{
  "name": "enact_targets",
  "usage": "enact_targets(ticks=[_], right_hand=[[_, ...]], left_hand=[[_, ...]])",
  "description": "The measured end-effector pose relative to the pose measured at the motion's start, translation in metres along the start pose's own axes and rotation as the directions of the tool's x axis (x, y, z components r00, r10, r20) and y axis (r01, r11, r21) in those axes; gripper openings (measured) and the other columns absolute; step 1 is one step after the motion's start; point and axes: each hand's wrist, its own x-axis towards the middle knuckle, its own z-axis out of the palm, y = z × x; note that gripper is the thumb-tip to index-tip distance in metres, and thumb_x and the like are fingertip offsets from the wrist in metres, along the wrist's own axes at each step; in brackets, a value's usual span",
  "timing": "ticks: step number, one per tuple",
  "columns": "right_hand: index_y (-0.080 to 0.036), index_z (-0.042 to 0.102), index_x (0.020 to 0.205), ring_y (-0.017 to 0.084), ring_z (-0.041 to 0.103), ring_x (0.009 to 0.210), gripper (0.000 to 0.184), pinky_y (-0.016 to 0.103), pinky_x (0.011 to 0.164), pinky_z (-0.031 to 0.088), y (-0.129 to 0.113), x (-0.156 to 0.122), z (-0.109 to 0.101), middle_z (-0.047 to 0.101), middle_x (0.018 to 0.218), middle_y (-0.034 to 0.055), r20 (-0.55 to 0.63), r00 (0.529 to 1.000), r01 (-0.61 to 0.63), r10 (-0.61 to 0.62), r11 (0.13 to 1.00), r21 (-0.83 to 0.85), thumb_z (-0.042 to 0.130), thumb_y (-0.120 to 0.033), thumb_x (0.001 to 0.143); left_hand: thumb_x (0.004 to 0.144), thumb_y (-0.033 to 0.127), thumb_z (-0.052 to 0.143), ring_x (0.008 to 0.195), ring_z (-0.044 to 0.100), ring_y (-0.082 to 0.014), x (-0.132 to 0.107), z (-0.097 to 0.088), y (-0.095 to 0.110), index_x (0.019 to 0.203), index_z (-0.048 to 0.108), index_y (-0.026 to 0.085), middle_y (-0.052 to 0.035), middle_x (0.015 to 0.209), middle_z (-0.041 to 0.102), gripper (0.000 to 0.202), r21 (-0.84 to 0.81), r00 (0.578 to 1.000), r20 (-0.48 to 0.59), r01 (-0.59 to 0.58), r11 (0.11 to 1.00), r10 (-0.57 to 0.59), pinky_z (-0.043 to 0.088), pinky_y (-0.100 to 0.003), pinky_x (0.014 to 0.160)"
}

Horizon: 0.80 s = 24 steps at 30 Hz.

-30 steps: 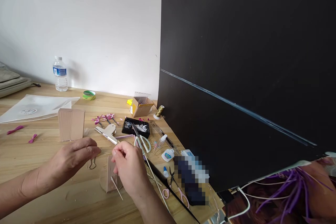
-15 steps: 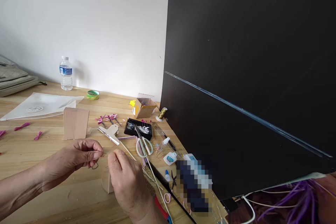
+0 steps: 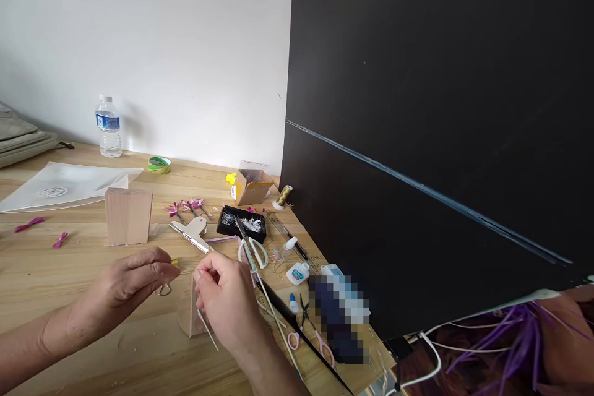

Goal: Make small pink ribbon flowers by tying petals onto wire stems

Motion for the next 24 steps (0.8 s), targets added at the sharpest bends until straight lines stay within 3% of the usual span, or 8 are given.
enact_targets(ticks=[2, 6, 8, 10, 13, 15, 19, 24], right_hand=[[-0.018, 0.048, 0.060, 0.009, 0.048, 0.044, 0.020, 0.019, 0.045, 0.034, -0.002, -0.002, -0.002, 0.046, 0.048, -0.0059, -0.058, 0.987, 0.135, -0.147, 0.976, -0.173, 0.044, -0.007, 0.076], [-0.018, 0.048, 0.061, 0.009, 0.048, 0.048, 0.023, 0.019, 0.050, 0.033, -0.006, -0.007, -0.007, 0.048, 0.054, -0.0044, -0.072, 0.886, 0.384, -0.457, 0.814, -0.436, 0.044, -0.003, 0.078], [-0.017, 0.049, 0.062, 0.009, 0.048, 0.049, 0.023, 0.020, 0.050, 0.032, -0.007, -0.007, -0.009, 0.050, 0.056, -0.0033, -0.056, 0.848, 0.430, -0.527, 0.746, -0.509, 0.044, -0.004, 0.080], [-0.017, 0.050, 0.063, 0.010, 0.048, 0.051, 0.024, 0.021, 0.050, 0.031, -0.008, -0.008, -0.011, 0.051, 0.057, -0.0019, -0.033, 0.815, 0.457, -0.579, 0.676, -0.577, 0.043, -0.003, 0.080], [-0.017, 0.051, 0.064, 0.012, 0.049, 0.054, 0.025, 0.022, 0.051, 0.032, -0.010, -0.009, -0.009, 0.053, 0.059, -0.0002, -0.003, 0.780, 0.490, -0.626, 0.613, -0.619, 0.041, -0.002, 0.081], [-0.016, 0.052, 0.065, 0.012, 0.050, 0.054, 0.025, 0.022, 0.051, 0.033, -0.010, -0.010, -0.006, 0.054, 0.061, 0.0003, 0.005, 0.775, 0.497, -0.631, 0.606, -0.620, 0.040, -0.002, 0.082], [-0.016, 0.053, 0.066, 0.013, 0.051, 0.054, 0.025, 0.022, 0.051, 0.034, -0.011, -0.010, -0.001, 0.055, 0.061, 0.0007, 0.002, 0.760, 0.511, -0.650, 0.597, -0.618, 0.040, -0.003, 0.083], [-0.017, 0.053, 0.066, 0.012, 0.051, 0.055, 0.026, 0.022, 0.052, 0.035, -0.010, -0.010, -0.001, 0.055, 0.061, 0.0006, -0.022, 0.744, 0.520, -0.668, 0.599, -0.610, 0.039, -0.006, 0.086]], left_hand=[[0.082, 0.004, 0.050, 0.063, 0.059, -0.0128, 0.003, 0.001, -0.002, 0.085, 0.066, 0.019, -0.0028, 0.071, 0.061, 0.023, -0.052, 0.998, -0.031, 0.048, 0.998, -0.050, 0.045, -0.018, 0.057], [0.079, 0.014, 0.058, 0.061, 0.060, -0.0138, 0.004, -0.003, -0.006, 0.077, 0.068, 0.023, -0.0001, 0.066, 0.063, 0.014, -0.256, 0.971, -0.075, 0.201, 0.946, -0.226, 0.046, -0.020, 0.058], [0.078, 0.023, 0.061, 0.066, 0.061, -0.0160, 0.000, -0.011, -0.008, 0.080, 0.068, 0.026, 0.0000, 0.071, 0.065, 0.008, -0.340, 0.920, -0.089, 0.333, 0.880, -0.382, 0.047, -0.021, 0.060], [0.079, 0.033, 0.059, 0.078, 0.061, -0.0191, -0.002, -0.021, -0.009, 0.087, 0.066, 0.028, -0.0007, 0.082, 0.066, 0.011, -0.381, 0.836, -0.111, 0.463, 0.800, -0.537, 0.048, -0.022, 0.066], [0.081, 0.041, 0.054, 0.098, 0.056, -0.0227, 0.003, -0.034, 0.000, 0.094, 0.065, 0.030, -0.0012, 0.100, 0.066, 0.021, -0.370, 0.756, -0.133, 0.562, 0.740, -0.641, 0.043, -0.026, 0.082], [0.080, 0.042, 0.054, 0.097, 0.056, -0.0238, 0.012, -0.036, 0.010, 0.093, 0.066, 0.028, -0.0022, 0.099, 0.067, 0.022, -0.401, 0.779, -0.103, 0.537, 0.742, -0.619, 0.044, -0.026, 0.078], [0.073, 0.032, 0.060, 0.064, 0.058, -0.0183, 0.030, -0.020, 0.026, 0.077, 0.070, 0.021, -0.0024, 0.070, 0.066, 0.015, -0.530, 0.844, 0.158, 0.510, 0.677, -0.512, 0.044, -0.025, 0.056], [0.063, 0.024, 0.067, 0.051, 0.046, -0.0113, 0.032, 0.000, 0.020, 0.061, 0.068, 0.019, 0.0032, 0.054, 0.058, 0.005, -0.679, 0.822, 0.239, 0.522, 0.517, -0.516, 0.037, -0.022, 0.051]])
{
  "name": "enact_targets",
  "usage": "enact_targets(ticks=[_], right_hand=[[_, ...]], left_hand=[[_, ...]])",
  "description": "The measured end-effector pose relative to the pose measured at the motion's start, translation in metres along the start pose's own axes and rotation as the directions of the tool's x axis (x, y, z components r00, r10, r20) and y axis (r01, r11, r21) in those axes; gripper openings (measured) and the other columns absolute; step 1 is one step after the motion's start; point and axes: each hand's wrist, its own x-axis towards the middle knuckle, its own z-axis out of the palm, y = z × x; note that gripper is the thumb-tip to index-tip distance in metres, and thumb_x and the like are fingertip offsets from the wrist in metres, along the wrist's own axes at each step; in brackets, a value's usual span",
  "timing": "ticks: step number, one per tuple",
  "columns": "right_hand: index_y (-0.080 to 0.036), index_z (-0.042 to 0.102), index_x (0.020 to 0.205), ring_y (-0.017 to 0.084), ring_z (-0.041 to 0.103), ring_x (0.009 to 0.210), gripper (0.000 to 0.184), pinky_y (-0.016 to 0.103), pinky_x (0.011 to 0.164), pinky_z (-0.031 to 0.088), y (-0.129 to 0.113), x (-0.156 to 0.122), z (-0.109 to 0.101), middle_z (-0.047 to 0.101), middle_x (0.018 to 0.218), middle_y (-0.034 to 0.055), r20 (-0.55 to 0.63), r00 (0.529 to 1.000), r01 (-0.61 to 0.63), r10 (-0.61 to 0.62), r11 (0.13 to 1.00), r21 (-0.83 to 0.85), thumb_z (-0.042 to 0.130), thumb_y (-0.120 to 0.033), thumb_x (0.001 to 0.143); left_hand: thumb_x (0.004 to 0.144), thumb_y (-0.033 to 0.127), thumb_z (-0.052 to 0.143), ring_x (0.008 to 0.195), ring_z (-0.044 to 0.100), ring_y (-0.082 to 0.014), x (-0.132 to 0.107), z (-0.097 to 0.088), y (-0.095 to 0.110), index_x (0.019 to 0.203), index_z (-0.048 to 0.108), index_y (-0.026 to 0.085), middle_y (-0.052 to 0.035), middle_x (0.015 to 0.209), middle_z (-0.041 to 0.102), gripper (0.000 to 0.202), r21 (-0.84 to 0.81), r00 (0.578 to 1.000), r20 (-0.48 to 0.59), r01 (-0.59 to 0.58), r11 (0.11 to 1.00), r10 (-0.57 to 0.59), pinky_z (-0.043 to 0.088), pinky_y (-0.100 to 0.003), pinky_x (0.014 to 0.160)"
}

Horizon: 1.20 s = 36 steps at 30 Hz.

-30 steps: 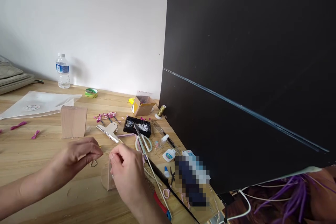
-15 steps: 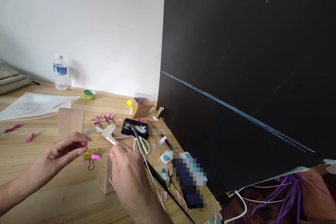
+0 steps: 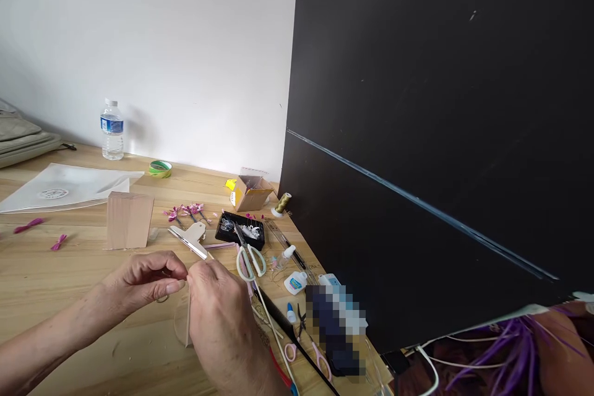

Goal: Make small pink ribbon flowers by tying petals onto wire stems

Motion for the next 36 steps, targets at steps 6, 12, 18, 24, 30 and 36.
enact_targets(ticks=[6, 12, 18, 24, 30, 36], right_hand=[[-0.018, 0.051, 0.063, 0.013, 0.050, 0.054, 0.027, 0.023, 0.051, 0.033, 0.002, -0.002, 0.002, 0.053, 0.059, -0.0002, -0.017, 1.000, -0.020, 0.020, 1.000, -0.015, 0.038, -0.007, 0.085], [-0.019, 0.050, 0.064, 0.011, 0.047, 0.053, 0.021, 0.022, 0.051, 0.031, -0.003, 0.001, 0.000, 0.052, 0.058, -0.0026, 0.062, 0.980, -0.193, 0.187, 0.974, 0.116, 0.043, -0.008, 0.081], [-0.019, 0.049, 0.057, 0.009, 0.040, 0.046, 0.023, 0.020, 0.044, 0.027, 0.012, 0.015, -0.007, 0.044, 0.049, -0.0066, 0.194, 0.911, -0.390, 0.363, 0.913, 0.123, 0.046, -0.006, 0.075], [-0.020, 0.056, 0.064, 0.013, 0.052, 0.048, 0.018, 0.022, 0.043, 0.036, 0.035, 0.017, -0.029, 0.055, 0.053, -0.0036, -0.087, 0.934, -0.351, 0.348, 0.936, -0.021, 0.048, -0.012, 0.078], [-0.024, 0.063, 0.098, 0.016, 0.067, 0.068, 0.021, 0.023, 0.059, 0.051, 0.003, 0.000, -0.011, 0.072, 0.089, 0.0030, -0.258, 0.961, 0.090, -0.101, 0.994, -0.057, 0.048, -0.015, 0.087], [-0.009, 0.063, 0.103, 0.017, 0.069, 0.065, 0.033, 0.025, 0.054, 0.053, 0.011, 0.010, 0.011, 0.068, 0.107, 0.0136, -0.131, 0.940, 0.299, -0.316, 0.945, -0.134, 0.032, -0.007, 0.092]], left_hand=[[0.063, 0.026, 0.068, 0.050, 0.040, -0.0110, -0.002, 0.000, 0.001, 0.052, 0.068, 0.019, 0.0038, 0.049, 0.052, 0.012, -0.024, 0.995, -0.082, 0.053, 0.998, -0.055, 0.033, -0.023, 0.051], [0.065, 0.027, 0.067, 0.050, 0.044, -0.0139, -0.005, -0.002, 0.003, 0.052, 0.071, 0.022, 0.0012, 0.050, 0.054, 0.014, 0.070, 0.990, -0.136, -0.022, 0.997, 0.031, 0.034, -0.025, 0.051], [0.064, 0.031, 0.069, 0.053, 0.042, -0.0144, -0.004, -0.010, 0.002, 0.050, 0.067, 0.020, 0.0013, 0.051, 0.051, 0.018, 0.088, 0.988, -0.147, 0.060, 0.994, -0.046, 0.033, -0.025, 0.051], [0.062, 0.037, 0.073, 0.058, 0.036, -0.0122, -0.002, -0.016, -0.002, 0.053, 0.061, 0.017, 0.0036, 0.055, 0.048, 0.025, -0.155, 0.956, -0.205, 0.180, 0.971, -0.210, 0.028, -0.024, 0.056], [0.055, 0.038, 0.080, 0.056, 0.037, -0.0106, 0.003, -0.014, -0.001, 0.056, 0.063, 0.016, 0.0039, 0.053, 0.050, 0.028, -0.371, 0.936, -0.167, 0.231, 0.899, -0.310, 0.028, -0.022, 0.055], [0.055, 0.035, 0.082, 0.054, 0.036, -0.0096, 0.001, -0.012, -0.004, 0.052, 0.062, 0.014, 0.0035, 0.052, 0.049, 0.029, -0.416, 0.946, -0.118, 0.228, 0.880, -0.301, 0.030, -0.021, 0.054]])
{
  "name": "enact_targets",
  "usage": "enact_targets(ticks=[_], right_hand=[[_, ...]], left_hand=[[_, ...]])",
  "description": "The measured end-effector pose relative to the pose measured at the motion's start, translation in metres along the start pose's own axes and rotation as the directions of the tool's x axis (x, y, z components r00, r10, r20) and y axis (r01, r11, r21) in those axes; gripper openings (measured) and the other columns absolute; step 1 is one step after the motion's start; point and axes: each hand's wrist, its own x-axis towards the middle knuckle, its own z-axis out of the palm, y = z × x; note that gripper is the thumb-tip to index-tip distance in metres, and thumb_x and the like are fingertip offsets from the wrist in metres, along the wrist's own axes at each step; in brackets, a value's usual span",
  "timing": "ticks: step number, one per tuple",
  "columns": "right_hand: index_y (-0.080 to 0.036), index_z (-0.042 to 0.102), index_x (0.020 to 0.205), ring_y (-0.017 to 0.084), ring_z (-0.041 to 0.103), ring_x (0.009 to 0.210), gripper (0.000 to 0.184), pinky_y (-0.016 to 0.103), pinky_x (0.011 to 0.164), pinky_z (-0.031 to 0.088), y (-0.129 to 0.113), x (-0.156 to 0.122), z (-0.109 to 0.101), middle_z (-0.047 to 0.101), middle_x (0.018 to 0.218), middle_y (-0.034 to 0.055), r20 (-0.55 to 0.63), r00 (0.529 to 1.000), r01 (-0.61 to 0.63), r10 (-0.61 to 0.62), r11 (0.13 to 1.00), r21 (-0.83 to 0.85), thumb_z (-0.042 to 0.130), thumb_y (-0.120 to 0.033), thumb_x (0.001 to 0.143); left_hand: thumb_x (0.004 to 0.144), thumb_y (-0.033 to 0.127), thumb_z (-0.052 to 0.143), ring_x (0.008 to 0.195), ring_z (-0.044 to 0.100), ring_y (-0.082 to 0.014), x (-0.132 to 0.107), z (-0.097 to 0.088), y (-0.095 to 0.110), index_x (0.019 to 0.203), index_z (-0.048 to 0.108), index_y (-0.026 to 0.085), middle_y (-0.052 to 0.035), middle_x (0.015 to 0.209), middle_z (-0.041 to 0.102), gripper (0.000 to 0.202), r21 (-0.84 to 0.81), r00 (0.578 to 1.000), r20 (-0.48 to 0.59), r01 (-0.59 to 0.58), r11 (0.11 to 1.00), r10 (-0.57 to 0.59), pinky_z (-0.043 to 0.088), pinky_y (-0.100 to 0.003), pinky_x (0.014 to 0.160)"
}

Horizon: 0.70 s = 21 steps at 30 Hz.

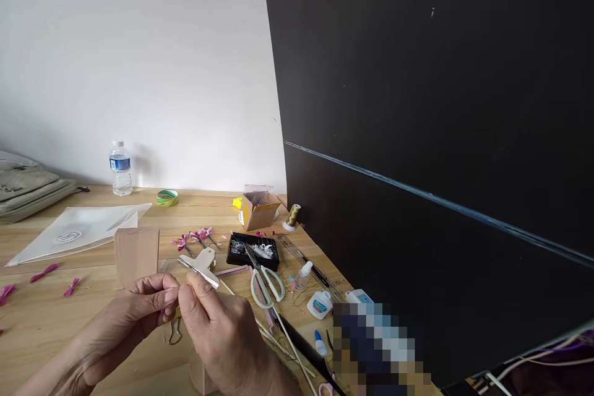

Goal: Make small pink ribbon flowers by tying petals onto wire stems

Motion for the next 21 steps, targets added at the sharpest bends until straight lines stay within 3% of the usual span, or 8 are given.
enact_targets(ticks=[6, 14, 18, 21], right_hand=[[-0.013, 0.065, 0.082, 0.014, 0.065, 0.060, 0.038, 0.023, 0.053, 0.052, 0.011, -0.001, 0.000, 0.071, 0.083, 0.0109, 0.040, 0.998, 0.039, -0.041, 0.998, 0.046, 0.029, -0.005, 0.091], [-0.016, 0.059, 0.073, 0.013, 0.056, 0.055, 0.037, 0.023, 0.052, 0.044, 0.014, -0.003, 0.000, 0.061, 0.066, 0.0043, 0.161, 0.983, 0.087, -0.089, 0.996, 0.023, 0.028, -0.008, 0.091], [-0.018, 0.054, 0.070, 0.015, 0.053, 0.055, 0.036, 0.025, 0.052, 0.040, 0.007, -0.006, 0.003, 0.056, 0.061, 0.0024, 0.146, 0.989, -0.021, 0.023, 1.000, -0.013, 0.027, -0.007, 0.091], [-0.018, 0.051, 0.069, 0.014, 0.053, 0.053, 0.028, 0.024, 0.051, 0.036, 0.001, -0.006, 0.005, 0.055, 0.059, 0.0007, 0.125, 0.971, -0.210, 0.202, 0.976, 0.055, 0.033, -0.004, 0.086]], left_hand=[[0.055, 0.035, 0.082, 0.052, 0.036, -0.0093, 0.000, 0.001, -0.005, 0.051, 0.061, 0.014, 0.0031, 0.051, 0.049, 0.030, 0.020, 0.998, 0.015, 0.054, 0.998, -0.055, 0.029, -0.021, 0.050], [0.056, 0.035, 0.081, 0.051, 0.036, -0.0095, -0.001, 0.002, -0.006, 0.052, 0.060, 0.015, 0.0032, 0.049, 0.049, 0.029, 0.027, 0.994, 0.040, 0.099, 0.995, -0.100, 0.030, -0.022, 0.050], [0.059, 0.038, 0.078, 0.052, 0.035, -0.0102, -0.004, 0.004, -0.005, 0.052, 0.060, 0.016, 0.0036, 0.050, 0.048, 0.029, 0.105, 0.999, 0.011, 0.049, 0.993, -0.051, 0.029, -0.022, 0.051], [0.063, 0.039, 0.073, 0.053, 0.039, -0.0122, -0.003, 0.006, -0.003, 0.051, 0.063, 0.018, 0.0028, 0.051, 0.049, 0.026, 0.324, 0.994, -0.017, -0.093, 0.941, 0.104, 0.030, -0.024, 0.052]])
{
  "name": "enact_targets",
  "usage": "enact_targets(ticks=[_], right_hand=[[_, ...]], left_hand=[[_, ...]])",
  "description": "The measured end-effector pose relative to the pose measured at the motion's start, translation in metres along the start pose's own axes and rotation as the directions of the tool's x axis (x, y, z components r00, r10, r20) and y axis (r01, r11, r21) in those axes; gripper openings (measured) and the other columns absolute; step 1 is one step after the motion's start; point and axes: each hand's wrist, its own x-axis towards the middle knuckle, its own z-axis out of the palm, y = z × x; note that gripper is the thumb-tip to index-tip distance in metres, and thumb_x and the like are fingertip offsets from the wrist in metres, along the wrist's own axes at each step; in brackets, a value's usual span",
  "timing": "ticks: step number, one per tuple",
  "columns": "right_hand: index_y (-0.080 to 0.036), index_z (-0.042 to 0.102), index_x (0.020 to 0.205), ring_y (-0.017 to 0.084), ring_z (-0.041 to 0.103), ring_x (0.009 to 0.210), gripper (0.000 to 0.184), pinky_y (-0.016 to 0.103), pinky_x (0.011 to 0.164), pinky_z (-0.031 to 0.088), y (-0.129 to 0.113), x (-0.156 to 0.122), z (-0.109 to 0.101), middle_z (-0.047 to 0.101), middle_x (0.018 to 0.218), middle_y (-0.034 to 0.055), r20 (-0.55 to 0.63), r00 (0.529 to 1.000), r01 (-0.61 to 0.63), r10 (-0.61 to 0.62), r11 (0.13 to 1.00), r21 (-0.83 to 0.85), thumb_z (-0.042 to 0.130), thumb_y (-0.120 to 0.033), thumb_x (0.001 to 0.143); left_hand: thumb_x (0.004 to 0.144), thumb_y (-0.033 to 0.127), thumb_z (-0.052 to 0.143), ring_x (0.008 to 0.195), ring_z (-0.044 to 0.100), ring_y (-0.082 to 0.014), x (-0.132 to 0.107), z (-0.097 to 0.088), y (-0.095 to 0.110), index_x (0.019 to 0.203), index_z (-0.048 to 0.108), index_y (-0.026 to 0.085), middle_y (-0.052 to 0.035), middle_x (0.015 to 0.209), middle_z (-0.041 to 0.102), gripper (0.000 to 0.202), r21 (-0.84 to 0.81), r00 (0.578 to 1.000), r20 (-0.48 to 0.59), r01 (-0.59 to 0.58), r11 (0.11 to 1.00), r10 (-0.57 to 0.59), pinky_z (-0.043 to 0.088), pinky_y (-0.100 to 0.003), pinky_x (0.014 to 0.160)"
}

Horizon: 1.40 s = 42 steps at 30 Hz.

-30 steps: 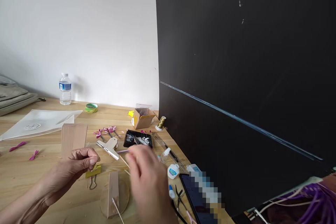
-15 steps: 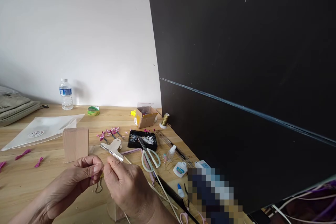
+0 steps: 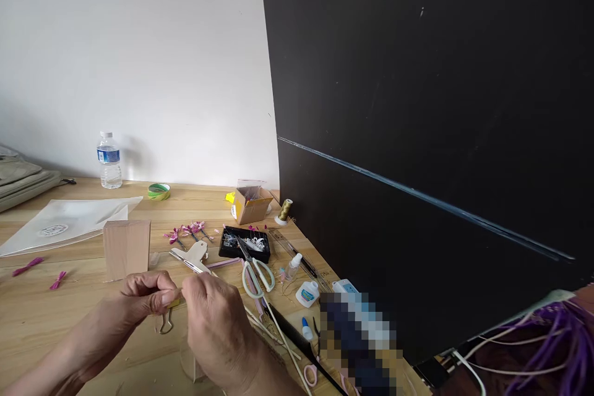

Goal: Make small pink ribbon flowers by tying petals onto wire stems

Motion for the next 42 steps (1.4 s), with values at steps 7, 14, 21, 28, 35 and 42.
enact_targets(ticks=[7, 14, 21, 28, 35, 42], right_hand=[[-0.019, 0.052, 0.065, 0.012, 0.051, 0.053, 0.022, 0.020, 0.049, 0.030, -0.002, 0.011, -0.007, 0.055, 0.057, -0.0030, 0.223, 0.894, -0.411, 0.389, 0.910, 0.056, 0.047, 0.000, 0.076], [-0.018, 0.059, 0.079, 0.017, 0.062, 0.067, 0.018, 0.024, 0.057, 0.045, 0.017, 0.009, -0.033, 0.066, 0.074, 0.0032, -0.074, 0.961, -0.272, 0.268, 0.962, -0.039, 0.044, -0.008, 0.084], [-0.015, 0.060, 0.105, 0.012, 0.067, 0.068, 0.025, 0.020, 0.065, 0.053, -0.009, 0.002, -0.025, 0.069, 0.101, 0.0067, -0.090, 0.971, 0.222, -0.220, 0.975, 0.013, 0.038, -0.012, 0.093], [-0.011, 0.063, 0.082, 0.015, 0.066, 0.063, 0.038, 0.023, 0.055, 0.049, 0.004, 0.006, -0.008, 0.070, 0.079, 0.0091, -0.075, 0.953, 0.287, -0.294, 0.953, -0.092, 0.028, -0.006, 0.094], [-0.015, 0.056, 0.071, 0.013, 0.057, 0.054, 0.038, 0.024, 0.049, 0.042, 0.008, -0.003, 0.002, 0.063, 0.069, 0.0051, -0.034, 0.974, 0.223, -0.226, 0.972, -0.078, 0.026, -0.007, 0.093], [-0.018, 0.049, 0.069, 0.013, 0.050, 0.046, 0.024, 0.022, 0.044, 0.034, -0.001, -0.008, 0.005, 0.053, 0.056, -0.0010, 0.038, 0.986, -0.162, 0.161, 0.986, 0.031, 0.035, -0.001, 0.081]], left_hand=[[0.069, 0.027, 0.063, 0.051, 0.046, -0.0148, 0.005, -0.002, 0.000, 0.048, 0.065, 0.022, 0.0000, 0.051, 0.053, 0.021, 0.416, 0.882, 0.039, -0.443, 0.795, 0.470, 0.031, -0.025, 0.050], [0.064, 0.039, 0.072, 0.053, 0.034, -0.0111, 0.004, -0.008, -0.003, 0.053, 0.059, 0.017, 0.0041, 0.053, 0.046, 0.027, -0.100, 1.000, -0.024, 0.007, 0.995, -0.010, 0.027, -0.022, 0.052], [0.054, 0.034, 0.082, 0.052, 0.036, -0.0091, 0.003, -0.007, -0.006, 0.054, 0.062, 0.015, 0.0043, 0.050, 0.049, 0.028, -0.352, 0.990, 0.064, 0.141, 0.926, -0.126, 0.029, -0.021, 0.052], [0.054, 0.033, 0.082, 0.051, 0.034, -0.0084, 0.001, -0.004, -0.005, 0.051, 0.060, 0.015, 0.0043, 0.049, 0.049, 0.028, -0.346, 0.977, 0.138, 0.204, 0.916, -0.165, 0.027, -0.021, 0.051], [0.057, 0.037, 0.078, 0.053, 0.034, -0.0097, 0.000, -0.004, -0.007, 0.052, 0.058, 0.016, 0.0043, 0.052, 0.048, 0.029, -0.255, 0.975, 0.142, 0.201, 0.946, -0.169, 0.026, -0.022, 0.053], [0.067, 0.036, 0.063, 0.053, 0.043, -0.0139, 0.002, 0.000, -0.010, 0.051, 0.061, 0.019, 0.0012, 0.053, 0.049, 0.023, 0.292, 0.971, 0.000, -0.227, 0.929, 0.237, 0.029, -0.026, 0.052]])
